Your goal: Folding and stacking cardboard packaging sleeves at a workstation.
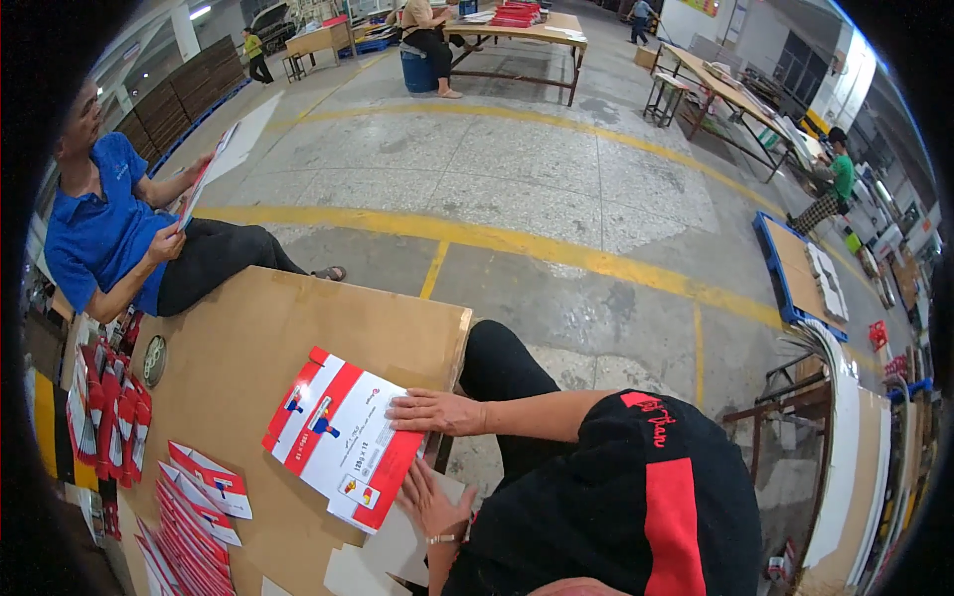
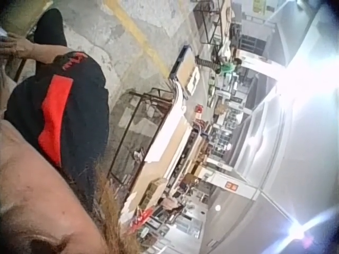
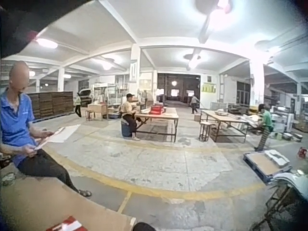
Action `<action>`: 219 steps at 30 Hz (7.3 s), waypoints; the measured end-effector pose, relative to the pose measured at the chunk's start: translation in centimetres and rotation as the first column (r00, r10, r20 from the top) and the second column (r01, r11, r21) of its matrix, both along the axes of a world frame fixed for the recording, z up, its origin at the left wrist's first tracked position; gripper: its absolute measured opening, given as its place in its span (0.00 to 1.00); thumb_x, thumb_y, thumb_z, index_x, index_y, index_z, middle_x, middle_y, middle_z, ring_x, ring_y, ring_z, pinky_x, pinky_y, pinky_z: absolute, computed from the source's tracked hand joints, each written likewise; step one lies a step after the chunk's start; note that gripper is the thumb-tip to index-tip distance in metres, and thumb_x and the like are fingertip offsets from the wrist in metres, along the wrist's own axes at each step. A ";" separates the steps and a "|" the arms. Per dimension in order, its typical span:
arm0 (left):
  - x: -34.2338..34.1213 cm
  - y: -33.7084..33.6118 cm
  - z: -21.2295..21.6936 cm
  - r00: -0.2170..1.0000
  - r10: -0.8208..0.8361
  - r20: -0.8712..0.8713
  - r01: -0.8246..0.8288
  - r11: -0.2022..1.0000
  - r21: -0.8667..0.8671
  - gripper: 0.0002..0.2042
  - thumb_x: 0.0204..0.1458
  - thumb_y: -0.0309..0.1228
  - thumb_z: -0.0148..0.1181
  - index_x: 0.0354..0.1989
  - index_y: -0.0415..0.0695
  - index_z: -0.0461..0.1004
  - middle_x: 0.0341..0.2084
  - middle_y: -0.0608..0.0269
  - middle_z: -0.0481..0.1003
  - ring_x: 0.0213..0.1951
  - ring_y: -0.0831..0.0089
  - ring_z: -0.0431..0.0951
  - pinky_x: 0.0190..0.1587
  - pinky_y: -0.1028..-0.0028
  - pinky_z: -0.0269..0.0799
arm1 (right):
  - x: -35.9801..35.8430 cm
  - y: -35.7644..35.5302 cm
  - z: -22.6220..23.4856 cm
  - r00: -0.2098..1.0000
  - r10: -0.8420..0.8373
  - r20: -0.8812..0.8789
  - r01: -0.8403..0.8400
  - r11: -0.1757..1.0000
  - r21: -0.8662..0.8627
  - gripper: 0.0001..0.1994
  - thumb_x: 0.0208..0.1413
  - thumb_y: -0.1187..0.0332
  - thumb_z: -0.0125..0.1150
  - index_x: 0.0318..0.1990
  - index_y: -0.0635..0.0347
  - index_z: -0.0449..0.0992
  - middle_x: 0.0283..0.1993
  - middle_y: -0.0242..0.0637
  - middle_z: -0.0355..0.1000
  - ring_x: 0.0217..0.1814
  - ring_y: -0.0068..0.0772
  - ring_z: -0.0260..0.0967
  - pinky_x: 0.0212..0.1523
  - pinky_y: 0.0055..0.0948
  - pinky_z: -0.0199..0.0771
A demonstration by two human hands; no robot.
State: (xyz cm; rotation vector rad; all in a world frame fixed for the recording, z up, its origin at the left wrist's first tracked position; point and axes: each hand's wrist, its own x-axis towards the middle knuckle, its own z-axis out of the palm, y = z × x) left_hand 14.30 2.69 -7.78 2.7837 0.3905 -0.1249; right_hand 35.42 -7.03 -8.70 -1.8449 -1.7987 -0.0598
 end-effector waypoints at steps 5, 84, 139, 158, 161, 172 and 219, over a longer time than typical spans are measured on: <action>-9.9 3.8 -1.3 0.988 -0.028 0.151 -0.010 0.969 0.245 0.44 0.42 0.48 0.61 0.64 0.33 0.52 0.66 0.44 0.52 0.68 0.47 0.49 0.68 0.50 0.40 | 2.7 -1.2 0.8 1.000 -0.017 -0.025 0.016 0.999 -0.043 0.26 0.60 0.67 0.40 0.67 0.51 0.55 0.72 0.39 0.49 0.74 0.43 0.44 0.72 0.47 0.41; -4.8 6.3 0.8 0.940 0.323 0.107 -0.339 0.915 0.219 0.30 0.54 0.53 0.50 0.67 0.69 0.54 0.69 0.47 0.42 0.70 0.47 0.39 0.58 0.29 0.34 | -5.4 2.5 3.1 0.968 0.025 0.250 0.082 0.909 -0.409 0.31 0.56 0.55 0.55 0.68 0.38 0.54 0.73 0.28 0.46 0.75 0.42 0.37 0.67 0.67 0.35; -33.8 7.4 -4.4 0.562 0.798 0.218 -0.826 0.554 0.101 0.35 0.40 0.20 0.63 0.62 0.37 0.59 0.62 0.45 0.58 0.64 0.50 0.56 0.63 0.58 0.55 | -10.1 36.2 0.3 0.792 -0.221 -0.569 0.234 0.971 -0.051 0.42 0.50 0.52 0.61 0.66 0.67 0.50 0.66 0.58 0.53 0.68 0.58 0.49 0.68 0.45 0.51; -25.9 6.6 -1.2 0.896 0.295 0.332 -0.275 0.955 -0.107 0.27 0.58 0.39 0.55 0.61 0.36 0.58 0.59 0.44 0.59 0.60 0.55 0.62 0.64 0.59 0.56 | -7.3 4.1 5.6 0.833 0.341 -0.437 -0.278 0.939 0.203 0.05 0.56 0.66 0.59 0.36 0.56 0.73 0.37 0.36 0.71 0.44 0.40 0.68 0.49 0.39 0.64; -24.5 8.2 -2.7 0.823 0.462 0.331 -0.262 0.826 -0.500 0.25 0.49 0.29 0.57 0.57 0.36 0.64 0.56 0.42 0.65 0.60 0.49 0.63 0.63 0.59 0.55 | -3.8 1.0 6.2 0.836 0.259 -0.485 -0.222 0.966 0.134 0.05 0.55 0.67 0.60 0.36 0.56 0.73 0.37 0.35 0.70 0.44 0.40 0.68 0.49 0.39 0.64; -12.5 5.6 -2.7 0.526 0.653 0.545 -0.581 0.744 -0.331 0.15 0.42 0.28 0.62 0.41 0.37 0.78 0.47 0.49 0.72 0.52 0.48 0.68 0.53 0.56 0.62 | -1.2 -5.2 4.7 0.964 -0.192 -0.185 0.189 0.981 -0.034 0.18 0.39 0.70 0.68 0.40 0.48 0.71 0.42 0.27 0.70 0.52 0.34 0.64 0.56 0.37 0.57; -10.9 1.5 -0.8 0.976 0.211 0.056 -0.218 0.958 0.185 0.37 0.47 0.43 0.57 0.64 0.38 0.55 0.68 0.54 0.50 0.70 0.58 0.44 0.69 0.48 0.33 | -0.1 1.1 1.1 0.982 -0.068 0.177 0.076 0.996 -0.042 0.23 0.58 0.74 0.43 0.63 0.58 0.63 0.67 0.41 0.60 0.70 0.46 0.54 0.69 0.50 0.47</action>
